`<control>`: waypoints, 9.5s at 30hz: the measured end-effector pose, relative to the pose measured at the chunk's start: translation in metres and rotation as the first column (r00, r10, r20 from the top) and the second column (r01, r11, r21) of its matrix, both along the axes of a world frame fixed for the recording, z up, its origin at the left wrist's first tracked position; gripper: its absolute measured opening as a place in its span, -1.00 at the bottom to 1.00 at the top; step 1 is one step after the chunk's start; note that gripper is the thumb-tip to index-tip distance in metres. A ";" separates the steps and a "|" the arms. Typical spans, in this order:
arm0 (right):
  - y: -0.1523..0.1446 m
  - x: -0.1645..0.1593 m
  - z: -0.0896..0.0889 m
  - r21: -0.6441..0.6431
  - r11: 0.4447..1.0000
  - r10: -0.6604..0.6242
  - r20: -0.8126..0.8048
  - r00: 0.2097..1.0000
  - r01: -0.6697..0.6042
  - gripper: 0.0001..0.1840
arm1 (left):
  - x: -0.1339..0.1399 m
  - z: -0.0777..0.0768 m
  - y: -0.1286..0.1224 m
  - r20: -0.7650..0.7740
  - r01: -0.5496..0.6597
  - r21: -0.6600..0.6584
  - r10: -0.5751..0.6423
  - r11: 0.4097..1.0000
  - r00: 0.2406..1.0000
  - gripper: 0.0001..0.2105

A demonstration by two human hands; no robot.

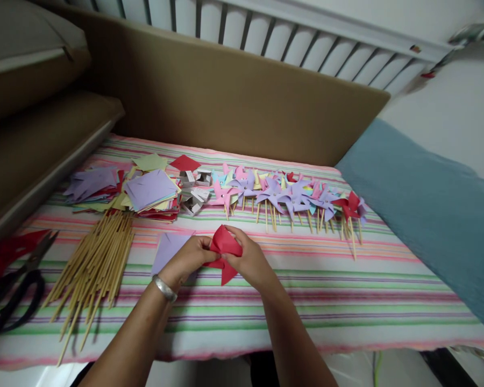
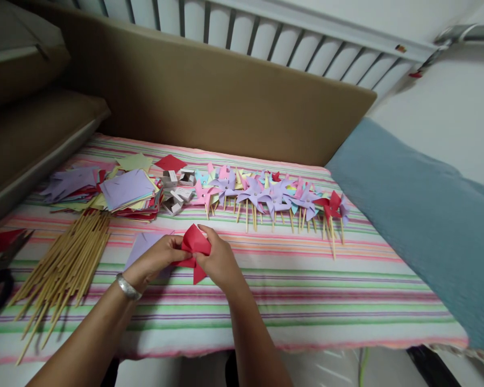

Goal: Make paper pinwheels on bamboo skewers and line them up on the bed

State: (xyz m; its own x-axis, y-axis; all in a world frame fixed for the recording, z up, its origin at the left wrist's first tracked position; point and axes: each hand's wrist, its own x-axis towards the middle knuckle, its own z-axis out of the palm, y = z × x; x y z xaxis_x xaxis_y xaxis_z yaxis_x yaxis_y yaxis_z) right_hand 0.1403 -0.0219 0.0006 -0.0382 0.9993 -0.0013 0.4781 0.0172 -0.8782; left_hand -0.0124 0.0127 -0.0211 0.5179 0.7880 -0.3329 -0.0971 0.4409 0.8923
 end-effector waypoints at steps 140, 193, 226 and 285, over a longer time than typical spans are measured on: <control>0.008 0.013 -0.007 -0.270 0.962 -0.169 -0.526 0.833 0.025 -0.29 | 0.008 -0.001 -0.003 0.082 -0.188 -0.090 0.195 0.978 0.977 -0.82; 0.009 0.006 -0.008 -0.119 0.979 -0.203 -0.520 0.830 0.165 -0.45 | 0.015 -0.001 -0.006 -0.015 -0.181 0.175 0.187 0.968 0.982 -0.72; 0.013 0.003 -0.022 -0.076 0.984 -0.178 -0.393 0.902 0.161 -0.40 | 0.018 -0.013 -0.003 -0.238 -0.251 0.364 0.350 0.897 0.906 -0.73; 0.006 -0.009 -0.015 0.194 0.955 -0.225 -0.017 0.974 0.224 -0.96 | 0.007 0.002 -0.001 0.134 -0.311 -0.161 0.333 0.936 0.933 -0.88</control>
State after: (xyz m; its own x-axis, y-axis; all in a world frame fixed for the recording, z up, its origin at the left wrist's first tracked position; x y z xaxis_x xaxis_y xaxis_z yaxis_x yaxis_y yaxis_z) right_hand 0.1312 -0.0157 -0.0140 0.1866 0.9632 0.1936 0.4938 0.0784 -0.8660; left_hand -0.0057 0.0118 -0.0195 0.2978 0.8743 -0.3832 -0.3881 0.4776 0.7882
